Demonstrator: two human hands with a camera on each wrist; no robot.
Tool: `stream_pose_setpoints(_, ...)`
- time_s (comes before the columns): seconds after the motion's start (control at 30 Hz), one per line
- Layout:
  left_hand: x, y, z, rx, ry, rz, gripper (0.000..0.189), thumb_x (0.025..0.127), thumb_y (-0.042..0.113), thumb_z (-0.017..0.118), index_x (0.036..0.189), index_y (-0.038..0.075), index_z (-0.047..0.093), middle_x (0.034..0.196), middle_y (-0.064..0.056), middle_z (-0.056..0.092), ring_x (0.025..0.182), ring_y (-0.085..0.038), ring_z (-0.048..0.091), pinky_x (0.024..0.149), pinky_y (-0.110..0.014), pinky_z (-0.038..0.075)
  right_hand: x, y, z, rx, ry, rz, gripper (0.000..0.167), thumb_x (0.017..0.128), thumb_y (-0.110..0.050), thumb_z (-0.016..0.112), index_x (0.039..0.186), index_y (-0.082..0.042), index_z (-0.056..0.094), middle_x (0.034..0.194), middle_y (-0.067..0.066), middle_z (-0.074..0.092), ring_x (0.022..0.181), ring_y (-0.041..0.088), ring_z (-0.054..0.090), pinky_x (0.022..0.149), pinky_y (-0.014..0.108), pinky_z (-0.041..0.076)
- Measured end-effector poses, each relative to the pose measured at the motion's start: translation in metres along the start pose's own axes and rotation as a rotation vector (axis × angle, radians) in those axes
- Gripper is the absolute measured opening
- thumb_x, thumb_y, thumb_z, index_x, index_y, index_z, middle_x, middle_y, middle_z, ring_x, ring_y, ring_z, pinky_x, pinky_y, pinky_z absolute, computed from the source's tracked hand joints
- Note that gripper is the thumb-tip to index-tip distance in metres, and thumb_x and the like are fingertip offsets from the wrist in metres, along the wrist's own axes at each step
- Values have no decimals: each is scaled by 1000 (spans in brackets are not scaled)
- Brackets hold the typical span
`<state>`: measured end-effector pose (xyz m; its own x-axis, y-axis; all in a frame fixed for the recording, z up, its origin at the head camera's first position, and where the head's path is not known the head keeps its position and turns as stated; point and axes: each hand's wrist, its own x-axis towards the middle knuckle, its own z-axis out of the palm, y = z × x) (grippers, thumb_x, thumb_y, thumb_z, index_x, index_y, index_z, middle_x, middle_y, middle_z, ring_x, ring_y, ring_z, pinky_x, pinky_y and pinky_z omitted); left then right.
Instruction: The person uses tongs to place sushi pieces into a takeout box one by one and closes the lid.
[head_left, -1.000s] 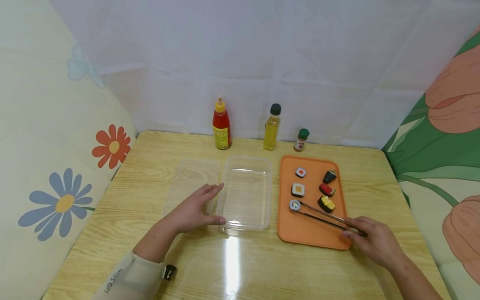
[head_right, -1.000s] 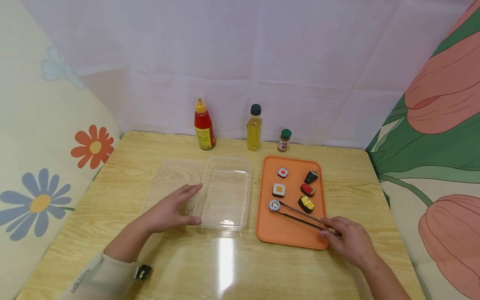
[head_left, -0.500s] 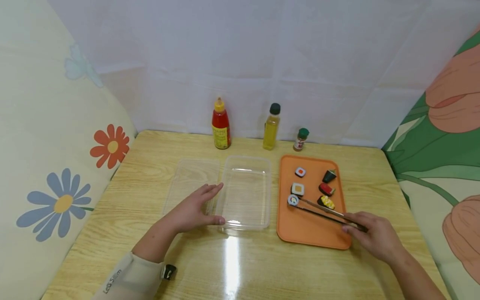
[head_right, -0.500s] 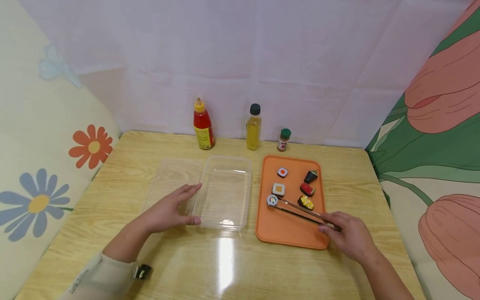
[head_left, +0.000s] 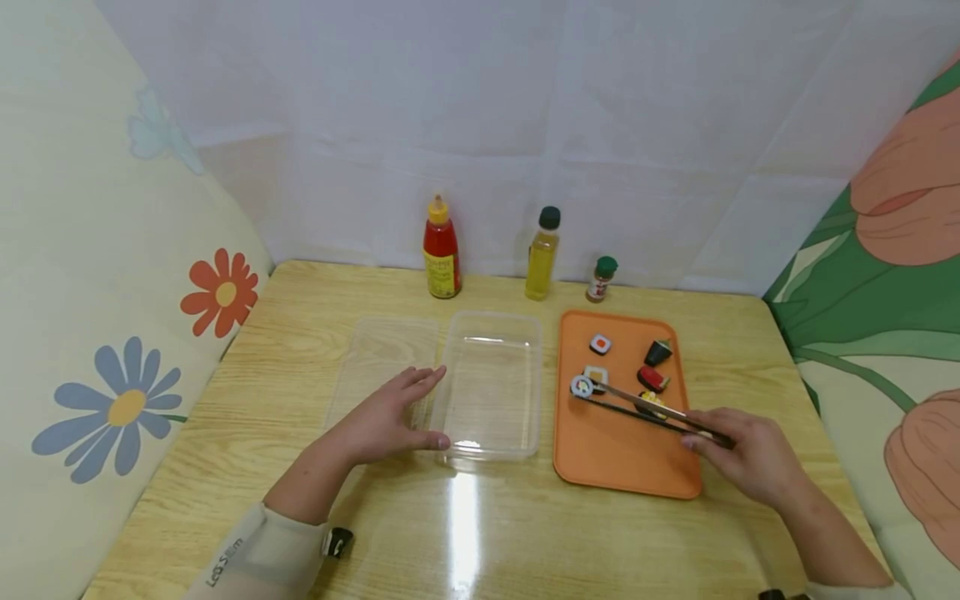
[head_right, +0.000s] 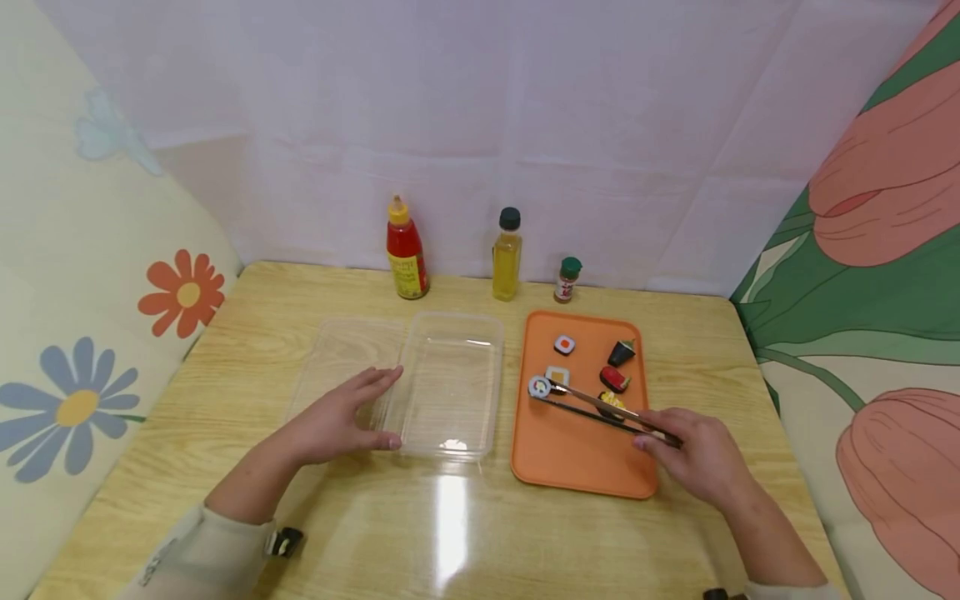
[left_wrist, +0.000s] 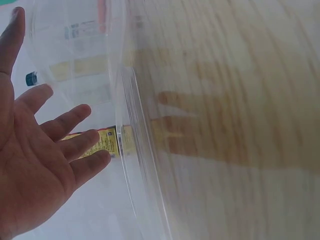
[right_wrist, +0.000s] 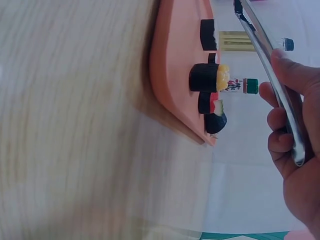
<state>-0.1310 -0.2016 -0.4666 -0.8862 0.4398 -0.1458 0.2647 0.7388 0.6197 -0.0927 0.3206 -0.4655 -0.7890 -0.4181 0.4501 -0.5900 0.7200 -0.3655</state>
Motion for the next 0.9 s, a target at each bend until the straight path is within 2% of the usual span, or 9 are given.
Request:
stream_pose_setpoints(0.17,-1,0,0,-4,-1,2,112,76,69,81,165,20,32,164,-14,35,152,-46,26,116,-66,31,8,-1,-3,12,-12,-11,42,70,-5,93,110,-7,81,93,-2,77,72,3,62,60,15,46)
stream_pose_setpoints(0.33,-1,1,-1,-9,-2,2,112,77,68,81,165,20,32,165,-14,34,152,-46,26,116,-66,31,15,-2,-6,23,-32,-7,41,72,-5,92,111,-5,81,92,-2,77,67,-2,54,56,14,41)
stream_pose_setpoints(0.5,-1,3,-2,-13,-4,0,110,77,66,82,165,21,32,165,-14,34,151,-45,28,116,-66,32,23,-4,-7,15,-33,-17,40,73,-5,92,111,-5,81,94,1,78,67,-1,54,57,16,41)
stream_pose_setpoints(0.73,-1,3,-3,-13,-6,-1,112,77,67,82,165,20,32,164,-14,34,151,-45,29,115,-65,33,33,-7,-9,41,-46,-19,40,76,-8,91,114,-10,80,91,-5,75,60,-3,45,54,16,36)
stream_pose_setpoints(0.9,-1,3,-3,-14,-7,-8,112,76,66,82,165,20,32,164,-13,35,151,-45,28,115,-66,32,41,-8,-10,42,-55,-25,38,76,-6,90,113,-9,80,93,-2,76,62,-2,50,55,18,40)
